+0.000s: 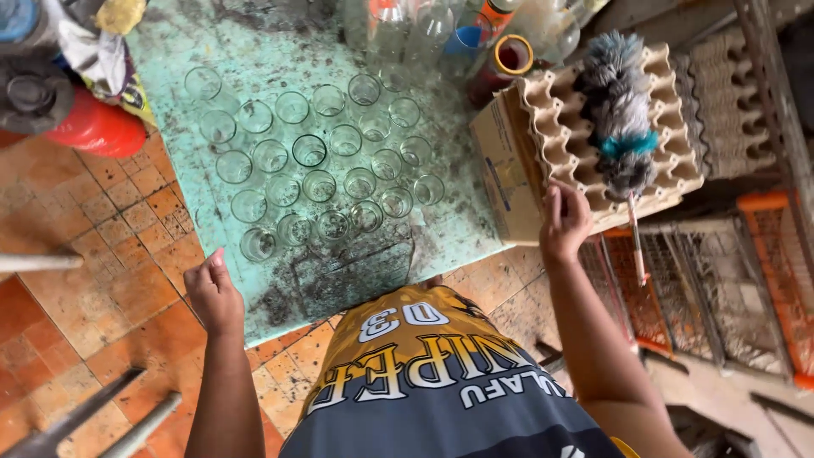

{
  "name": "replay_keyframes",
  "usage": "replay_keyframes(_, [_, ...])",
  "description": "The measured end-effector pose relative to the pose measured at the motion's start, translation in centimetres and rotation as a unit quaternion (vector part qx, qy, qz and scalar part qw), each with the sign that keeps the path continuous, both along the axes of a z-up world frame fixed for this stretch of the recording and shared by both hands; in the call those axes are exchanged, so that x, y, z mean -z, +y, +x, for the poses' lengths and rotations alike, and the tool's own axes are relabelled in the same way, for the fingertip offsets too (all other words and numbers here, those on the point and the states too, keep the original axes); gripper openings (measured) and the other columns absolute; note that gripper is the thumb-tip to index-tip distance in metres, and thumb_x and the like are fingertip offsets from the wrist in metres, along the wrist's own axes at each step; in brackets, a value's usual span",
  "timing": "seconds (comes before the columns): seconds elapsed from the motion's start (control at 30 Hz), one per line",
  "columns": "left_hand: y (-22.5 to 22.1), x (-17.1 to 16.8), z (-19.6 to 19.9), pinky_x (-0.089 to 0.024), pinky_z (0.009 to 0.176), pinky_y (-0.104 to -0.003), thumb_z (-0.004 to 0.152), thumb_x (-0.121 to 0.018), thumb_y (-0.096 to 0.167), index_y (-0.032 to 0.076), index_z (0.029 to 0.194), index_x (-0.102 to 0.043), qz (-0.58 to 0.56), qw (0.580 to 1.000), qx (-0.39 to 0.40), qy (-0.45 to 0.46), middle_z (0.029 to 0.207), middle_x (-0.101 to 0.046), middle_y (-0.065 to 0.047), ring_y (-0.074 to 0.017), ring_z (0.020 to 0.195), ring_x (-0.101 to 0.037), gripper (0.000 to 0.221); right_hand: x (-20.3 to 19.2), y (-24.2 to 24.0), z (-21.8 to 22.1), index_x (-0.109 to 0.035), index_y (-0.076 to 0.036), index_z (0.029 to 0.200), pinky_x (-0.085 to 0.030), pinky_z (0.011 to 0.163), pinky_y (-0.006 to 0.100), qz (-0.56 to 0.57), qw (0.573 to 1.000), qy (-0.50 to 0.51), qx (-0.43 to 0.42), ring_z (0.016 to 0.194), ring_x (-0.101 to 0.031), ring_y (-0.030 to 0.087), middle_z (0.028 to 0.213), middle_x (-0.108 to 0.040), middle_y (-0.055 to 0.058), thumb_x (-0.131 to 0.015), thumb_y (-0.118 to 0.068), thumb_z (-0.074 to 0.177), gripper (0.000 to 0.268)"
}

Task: The person moves a plastic basket and then systematically inspects or counts a large collection of small glass jars arranged on a table.

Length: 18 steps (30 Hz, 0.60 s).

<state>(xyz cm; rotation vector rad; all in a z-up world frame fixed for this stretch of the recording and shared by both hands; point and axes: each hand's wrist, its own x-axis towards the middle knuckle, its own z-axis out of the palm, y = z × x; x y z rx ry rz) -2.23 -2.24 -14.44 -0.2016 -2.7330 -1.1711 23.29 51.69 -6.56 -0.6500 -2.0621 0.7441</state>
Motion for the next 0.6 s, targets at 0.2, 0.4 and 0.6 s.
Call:
replay_keyframes(0.2, [1.6, -0.3, 7.8, -0.053, 0.088, -0.047, 0.114, -0.064, 0.028, 0.015, 0.131, -0.073, -0.021, 0.992, -0.078, -0.097, 0.111, -0.057, -0.011, -0.0322, 0.097, -0.064, 0.024, -4.3, -2.3, -8.6, -0.079, -0.009, 0.110, -0.054, 0.080, 0.041, -0.035, 0.991, -0.054, -0.118, 0.084, -0.067, 0.029, 0.093, -0.067, 0.012, -0.074, -0.014, 0.100, 0.012])
replay_keyframes(0.4, [3.5, 0.7, 16.0, -0.055, 0.085, -0.049, 0.109, -0.065, 0.033, 0.012, 0.126, -0.075, -0.065, 0.973, -0.127, -0.183, 0.105, -0.060, -0.015, -0.0356, 0.095, -0.067, 0.029, 4.6, 3.5, -22.7, -0.074, -0.012, 0.122, -0.053, 0.093, 0.054, -0.128, 0.949, -0.218, -0.189, 0.105, -0.068, 0.042, 0.110, -0.071, 0.017, -0.067, -0.038, 0.103, 0.033])
replay_keyframes(0.6, [4.8, 0.1, 24.4, -0.056, 0.095, -0.050, 0.107, -0.054, 0.047, 0.012, 0.130, -0.073, -0.087, 0.902, -0.172, -0.386, 0.117, -0.068, -0.016, -0.0343, 0.113, -0.069, 0.046, 9.8, 7.1, -31.2, -0.074, -0.010, 0.114, -0.049, 0.086, 0.047, -0.197, 0.885, -0.382, -0.177, 0.098, -0.067, 0.031, 0.103, -0.076, 0.010, -0.054, -0.060, 0.099, 0.057])
